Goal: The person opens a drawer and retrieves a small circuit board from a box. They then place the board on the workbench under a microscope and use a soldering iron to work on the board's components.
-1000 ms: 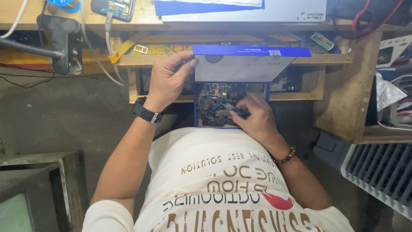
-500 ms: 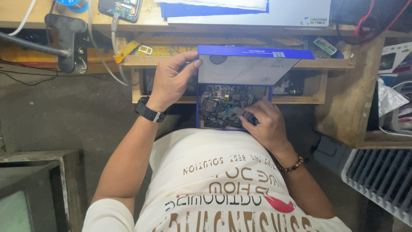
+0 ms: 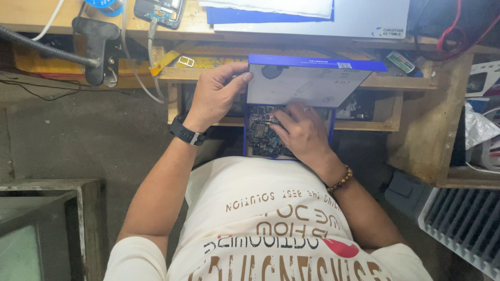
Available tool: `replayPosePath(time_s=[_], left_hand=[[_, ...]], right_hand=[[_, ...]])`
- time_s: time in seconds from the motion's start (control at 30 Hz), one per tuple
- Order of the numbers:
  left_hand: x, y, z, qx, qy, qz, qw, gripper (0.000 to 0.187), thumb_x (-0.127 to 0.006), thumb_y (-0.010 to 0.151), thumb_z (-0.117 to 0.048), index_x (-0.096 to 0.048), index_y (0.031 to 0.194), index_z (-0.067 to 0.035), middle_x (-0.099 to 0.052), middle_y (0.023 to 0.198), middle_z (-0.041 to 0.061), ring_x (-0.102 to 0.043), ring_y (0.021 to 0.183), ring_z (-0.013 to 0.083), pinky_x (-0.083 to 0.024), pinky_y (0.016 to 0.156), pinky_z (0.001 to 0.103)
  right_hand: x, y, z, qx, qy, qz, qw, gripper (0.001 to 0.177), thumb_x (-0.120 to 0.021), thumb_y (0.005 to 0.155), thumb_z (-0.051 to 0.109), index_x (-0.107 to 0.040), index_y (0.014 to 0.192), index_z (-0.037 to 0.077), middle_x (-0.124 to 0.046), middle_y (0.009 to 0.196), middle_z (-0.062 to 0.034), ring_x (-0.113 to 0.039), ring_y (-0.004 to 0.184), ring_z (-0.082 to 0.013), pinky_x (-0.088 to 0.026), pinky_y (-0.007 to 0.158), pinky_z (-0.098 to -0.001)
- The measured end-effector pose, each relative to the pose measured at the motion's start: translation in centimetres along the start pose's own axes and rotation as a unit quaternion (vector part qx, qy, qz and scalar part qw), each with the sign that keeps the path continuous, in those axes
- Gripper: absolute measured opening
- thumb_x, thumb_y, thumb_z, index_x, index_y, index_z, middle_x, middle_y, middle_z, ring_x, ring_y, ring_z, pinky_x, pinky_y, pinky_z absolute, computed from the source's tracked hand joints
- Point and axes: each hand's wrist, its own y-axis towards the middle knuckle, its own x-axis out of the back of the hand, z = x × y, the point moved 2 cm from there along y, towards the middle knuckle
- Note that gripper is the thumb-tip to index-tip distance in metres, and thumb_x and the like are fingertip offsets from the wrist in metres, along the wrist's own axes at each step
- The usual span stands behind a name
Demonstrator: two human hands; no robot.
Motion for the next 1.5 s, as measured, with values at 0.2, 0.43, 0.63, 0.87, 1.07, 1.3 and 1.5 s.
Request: replayPosePath(time_s=[0.2, 0.43, 0.63, 0.87, 1.07, 1.3, 1.5], left_hand=[[0.1, 0.0, -0.2, -0.013, 0.007, 0.003, 1.0, 0.027, -0.07, 0.101, -0.02, -0.074, 0.123, -0.006, -0.075, 0.102, -0.001, -0.065, 0.086, 0.0041, -0.057, 0.077, 0.022], [0.1, 0.0, -0.1, -0.016, 0.009, 0.005, 1.0, 0.027, -0.07, 0.102, -0.02, -0.074, 0.124, -0.005, -0.075, 0.1, -0.001, -0.065, 0.086, 0.004, -0.056, 0.078, 0.022], [0.2, 0.0, 0.1, -0.011, 0.011, 0.001, 1.0, 0.027, -0.071, 0.101, -0.02, -0.073, 0.124, -0.005, -0.075, 0.1, -0.002, -0.065, 0.087, 0.0038, -0.057, 0.078, 0.022], [0.1, 0.0, -0.1, -0.003, -0.006, 0.002, 1.0, 0.027, -0.07, 0.102, -0.019, -0.073, 0.124, -0.006, -0.075, 0.099, -0.003, -0.065, 0.087, 0.0031, -0.057, 0.078, 0.022], [0.2, -0.1, -0.5, -0.022, 0.01, 0.01, 1.0, 0.026, -0.069, 0.103, -0.02, -0.073, 0.125, -0.007, -0.075, 0.101, -0.003, -0.066, 0.088, 0.0033, -0.057, 0.079, 0.022], [0.2, 0.1, -0.3, -0.009, 0.015, 0.008, 1.0, 0.025, -0.07, 0.103, -0.018, -0.073, 0.125, -0.007, -0.075, 0.101, -0.002, -0.067, 0.088, 0.0041, -0.058, 0.079, 0.023], [0.2, 0.2, -0.1, 0.0, -0.007, 0.012, 1.0, 0.026, -0.069, 0.103, -0.018, -0.072, 0.125, -0.006, -0.076, 0.105, -0.001, -0.068, 0.092, 0.0043, -0.059, 0.082, 0.023]], right_hand=[[-0.3, 0.4, -0.1, -0.007, 0.022, -0.012, 1.0, 0.021, -0.081, 0.083, 0.015, -0.071, 0.1, 0.006, -0.062, 0.093, -0.01, -0.063, 0.088, -0.0308, -0.05, 0.08, -0.0452], [-0.2, -0.6, -0.4, -0.003, 0.029, -0.034, 0.999, 0.021, -0.084, 0.08, 0.012, -0.073, 0.097, 0.005, -0.064, 0.094, -0.0096, -0.064, 0.09, -0.0292, -0.051, 0.08, -0.0435], [0.5, -1.9, -1.3, -0.01, 0.017, -0.071, 0.997, 0.019, -0.086, 0.083, 0.01, -0.073, 0.095, 0.003, -0.067, 0.096, -0.0118, -0.066, 0.086, -0.0278, -0.053, 0.077, -0.0413], [1.9, -4.2, -3.0, -0.106, 0.099, -0.083, 0.986, 0.021, -0.086, 0.084, 0.008, -0.076, 0.101, 0.0, -0.069, 0.099, -0.0129, -0.069, 0.089, -0.0226, -0.057, 0.072, -0.0337], [2.4, -5.1, -3.1, -0.094, 0.127, -0.053, 0.986, 0.022, -0.086, 0.084, 0.008, -0.077, 0.102, 0.001, -0.069, 0.097, -0.0123, -0.069, 0.084, -0.021, -0.056, 0.069, -0.0325], [2.6, -5.6, -2.0, -0.046, 0.183, 0.06, 0.98, 0.02, -0.083, 0.08, 0.012, -0.078, 0.097, 0.004, -0.071, 0.093, -0.0094, -0.069, 0.083, -0.021, -0.057, 0.073, -0.0331], [2.0, -5.6, -2.4, -0.05, 0.149, 0.07, 0.985, 0.029, -0.085, 0.08, 0.021, -0.079, 0.102, 0.004, -0.072, 0.099, -0.0105, -0.07, 0.089, -0.0239, -0.057, 0.078, -0.0362]])
